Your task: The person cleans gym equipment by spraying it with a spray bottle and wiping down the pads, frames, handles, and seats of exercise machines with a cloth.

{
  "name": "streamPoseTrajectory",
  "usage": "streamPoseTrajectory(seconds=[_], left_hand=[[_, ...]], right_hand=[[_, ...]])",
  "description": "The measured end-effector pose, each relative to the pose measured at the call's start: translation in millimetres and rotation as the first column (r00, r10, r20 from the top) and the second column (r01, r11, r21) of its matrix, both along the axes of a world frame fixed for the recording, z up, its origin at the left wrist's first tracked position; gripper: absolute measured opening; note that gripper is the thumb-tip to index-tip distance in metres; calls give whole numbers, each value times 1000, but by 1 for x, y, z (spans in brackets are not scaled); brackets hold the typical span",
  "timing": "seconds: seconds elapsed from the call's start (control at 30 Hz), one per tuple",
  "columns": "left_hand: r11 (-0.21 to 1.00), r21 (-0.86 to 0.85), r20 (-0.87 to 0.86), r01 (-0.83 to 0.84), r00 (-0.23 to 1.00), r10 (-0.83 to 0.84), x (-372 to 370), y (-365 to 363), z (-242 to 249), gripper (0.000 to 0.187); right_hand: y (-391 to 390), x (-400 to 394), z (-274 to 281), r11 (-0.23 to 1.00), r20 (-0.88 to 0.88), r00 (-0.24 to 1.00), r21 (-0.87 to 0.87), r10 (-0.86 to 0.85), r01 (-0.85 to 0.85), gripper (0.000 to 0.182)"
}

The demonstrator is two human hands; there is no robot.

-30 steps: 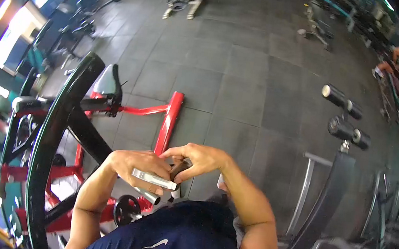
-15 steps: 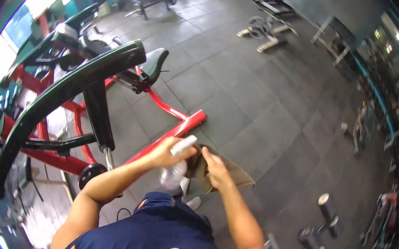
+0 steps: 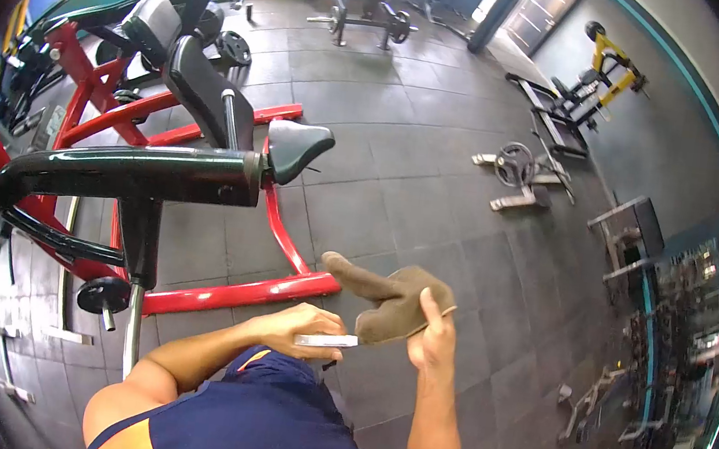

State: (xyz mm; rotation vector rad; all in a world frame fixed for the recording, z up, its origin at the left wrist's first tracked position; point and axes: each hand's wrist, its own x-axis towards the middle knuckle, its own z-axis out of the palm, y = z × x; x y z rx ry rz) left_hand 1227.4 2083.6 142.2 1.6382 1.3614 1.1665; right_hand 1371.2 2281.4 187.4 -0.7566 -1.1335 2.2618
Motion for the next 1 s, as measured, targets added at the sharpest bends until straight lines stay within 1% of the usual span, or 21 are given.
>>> streamPoseTrajectory(seconds=[0.03, 0.07, 0.17, 0.2, 0.27, 0.3, 0.33, 0.37, 0.43, 0.47, 0.53, 0.57, 0.63, 0.67, 0.7, 0.73, 0.77, 0.8, 0.9, 1.0], left_hand=[[997, -44, -38, -56, 998, 54, -11, 5, -7, 33], [989, -90, -83, -115, 991, 108, -23, 9, -15, 33], [953, -61, -193, -295, 941, 279, -55, 15, -61, 35], [929, -133, -187, -346, 929, 319, -63, 13, -74, 37], [826, -210, -122, -523, 852, 509, -75, 7, -85, 36], [766, -240, -98, -596, 800, 592, -78, 5, -96, 36], [651, -357, -56, -670, 711, 701, -77, 1, -108, 40], [544, -486, -14, -684, 628, 778, -76, -1, -109, 38], [335, -527, -2, -781, 395, 919, -65, -2, -122, 35], [226, -499, -60, -837, 293, 954, -58, 0, -125, 34], [6, -418, -171, -908, 86, 981, -41, 6, -123, 32], [-85, -451, -105, -889, -42, 994, -33, 11, -121, 31], [-247, -538, 27, -806, -310, 950, -9, 24, -104, 30], [-318, -548, 25, -774, -395, 918, 0, 29, -101, 30], [-355, -566, 34, -744, -451, 892, 5, 35, -103, 30], [-383, -583, 39, -717, -495, 868, 10, 39, -107, 31], [-404, -601, 36, -690, -528, 849, 17, 40, -110, 31], [-406, -592, 50, -696, -534, 844, 19, 43, -115, 32], [-411, -625, 25, -664, -543, 840, 3, 58, -103, 31], [-457, -561, -43, -690, -528, 848, -16, 73, -107, 30]], right_hand=[[14, -17, 11, 1000, -21, 1000, -25, 17, -17, 33], [29, -37, 26, 996, -41, 995, 14, 93, -92, 38], [67, -109, 38, 976, -137, 968, 87, 212, -201, 39], [76, -134, 38, 968, -145, 959, 106, 242, -228, 39], [83, -185, 47, 947, -178, 931, 84, 319, -309, 38], [83, -211, 55, 932, -193, 912, 72, 363, -355, 38], [79, -235, 61, 920, -183, 903, 119, 389, -373, 37], [77, -258, 62, 859, -138, 854, 191, 502, -475, 36], [77, -298, 68, 688, -36, 717, 319, 697, -652, 35], [73, -319, 75, 605, 1, 648, 354, 762, -713, 32], [61, -362, 93, 457, 14, 508, 418, 861, -785, 28], [54, -382, 104, 375, 31, 434, 451, 901, -810, 26], [34, -414, 145, 382, -95, 370, 248, 924, -890, 22], [25, -434, 160, 301, -214, 252, 240, 944, -923, 24], [15, -455, 174, 206, -323, 124, 236, 938, -950, 28], [3, -474, 190, 127, -410, 16, 245, 912, -961, 28], [-10, -489, 201, 65, -458, -64, 261, 886, -963, 27], [-24, -502, 213, 29, -486, -115, 280, 866, -959, 27], [-63, -528, 238, -69, -507, -251, 350, 825, -934, 25], [-98, -542, 256, -175, -522, -366, 379, 770, -909, 24]])
